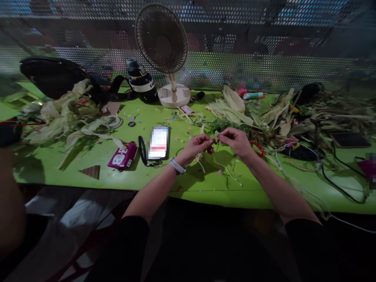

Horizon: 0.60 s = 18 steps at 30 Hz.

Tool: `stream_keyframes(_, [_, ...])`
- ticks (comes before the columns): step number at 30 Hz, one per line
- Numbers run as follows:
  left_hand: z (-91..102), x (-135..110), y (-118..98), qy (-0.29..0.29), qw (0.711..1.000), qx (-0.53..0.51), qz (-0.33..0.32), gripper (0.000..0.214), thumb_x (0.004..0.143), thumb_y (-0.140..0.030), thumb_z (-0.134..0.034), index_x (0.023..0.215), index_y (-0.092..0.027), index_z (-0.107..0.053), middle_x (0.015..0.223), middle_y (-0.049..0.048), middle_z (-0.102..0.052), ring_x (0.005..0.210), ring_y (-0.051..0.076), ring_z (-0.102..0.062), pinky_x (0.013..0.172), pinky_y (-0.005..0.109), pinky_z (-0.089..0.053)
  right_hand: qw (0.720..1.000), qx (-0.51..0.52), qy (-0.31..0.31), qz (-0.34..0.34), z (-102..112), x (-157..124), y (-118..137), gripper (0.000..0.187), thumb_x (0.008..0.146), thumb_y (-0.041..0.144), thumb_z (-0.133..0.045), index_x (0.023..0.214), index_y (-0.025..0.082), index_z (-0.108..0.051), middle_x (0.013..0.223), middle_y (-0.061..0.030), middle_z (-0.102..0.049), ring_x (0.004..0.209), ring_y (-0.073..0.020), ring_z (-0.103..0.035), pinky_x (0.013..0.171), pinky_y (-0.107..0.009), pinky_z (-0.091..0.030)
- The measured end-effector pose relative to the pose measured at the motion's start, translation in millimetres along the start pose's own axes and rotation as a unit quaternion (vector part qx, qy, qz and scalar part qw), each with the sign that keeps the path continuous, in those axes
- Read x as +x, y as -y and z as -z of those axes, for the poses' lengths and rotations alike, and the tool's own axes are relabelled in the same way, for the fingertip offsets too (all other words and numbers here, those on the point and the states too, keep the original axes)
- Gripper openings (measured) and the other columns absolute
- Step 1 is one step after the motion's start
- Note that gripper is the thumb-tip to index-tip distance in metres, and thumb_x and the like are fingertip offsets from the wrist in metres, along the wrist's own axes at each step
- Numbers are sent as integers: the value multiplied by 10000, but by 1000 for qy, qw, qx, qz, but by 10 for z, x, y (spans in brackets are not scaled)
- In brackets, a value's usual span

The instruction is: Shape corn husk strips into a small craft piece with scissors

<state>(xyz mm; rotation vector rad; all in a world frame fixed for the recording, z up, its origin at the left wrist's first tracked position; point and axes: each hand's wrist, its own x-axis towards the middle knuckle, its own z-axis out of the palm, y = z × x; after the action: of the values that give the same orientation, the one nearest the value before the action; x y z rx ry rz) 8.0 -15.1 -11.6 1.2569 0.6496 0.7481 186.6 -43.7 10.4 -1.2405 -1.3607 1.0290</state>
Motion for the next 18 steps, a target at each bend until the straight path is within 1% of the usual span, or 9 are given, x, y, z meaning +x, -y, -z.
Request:
stream_keyframes(3, [-5,-20,-26,34,999,25,5,347,810,-458,-703,797,-125,-607,652,23,-674,603,91,-632,644,238,-500,999,-38,-20,10,56,19,-5,454,624,611,-778,649,186,-617,591,19,-561,569,-109,-461,559,-266,-378])
stream_keyframes(5, [16,-25,-39,63,997,50,12,334,819,-450,-694,804,-125,-620,662,36,-692,612,101,-648,648,244,-511,998,-49,-35,18,109,52,-17,450,631,609,-769,649,189,-610,590,18,-550,570,-111,-455,560,-269,-373])
stream_keyframes(8, [78,-25,-55,114,989,87,23,297,811,-419,-704,798,-131,-634,685,46,-716,626,109,-666,658,246,-522,996,-53,-65,31,196,119,-40,449,623,612,-766,658,195,-604,609,15,-557,581,-118,-468,577,-278,-393])
stream_keyframes(11, [123,-37,-70,184,976,104,42,254,814,-391,-704,796,-143,-653,734,61,-742,676,121,-696,693,250,-537,995,-57,-75,40,280,175,-43,464,597,627,-773,667,200,-605,625,13,-570,598,-128,-490,597,-289,-420])
stream_keyframes(13, [128,-60,-88,250,959,114,66,233,817,-384,-702,781,-156,-675,759,69,-755,695,129,-707,699,250,-544,994,-55,-79,45,342,189,-18,471,584,631,-782,665,200,-608,626,14,-576,604,-130,-500,610,-292,-432])
stream_keyframes(15, [129,-97,-126,329,931,131,93,214,813,-381,-709,788,-168,-710,787,72,-764,710,136,-713,705,252,-551,995,-52,-69,48,411,175,29,466,582,620,-793,667,197,-617,625,14,-585,608,-128,-508,621,-291,-442])
stream_keyframes(17, [148,-138,-196,397,898,152,113,208,791,-376,-734,845,-175,-745,816,77,-770,732,146,-716,721,262,-560,997,-59,-18,39,478,133,93,442,605,594,-798,684,189,-637,633,9,-601,610,-126,-518,621,-285,-445])
stream_keyframes(18, [166,-155,-240,415,887,163,120,230,766,-374,-758,878,-173,-753,814,81,-769,730,155,-715,715,271,-567,997,-66,22,31,503,105,126,427,629,580,-791,696,183,-647,637,4,-609,610,-125,-522,615,-280,-443])
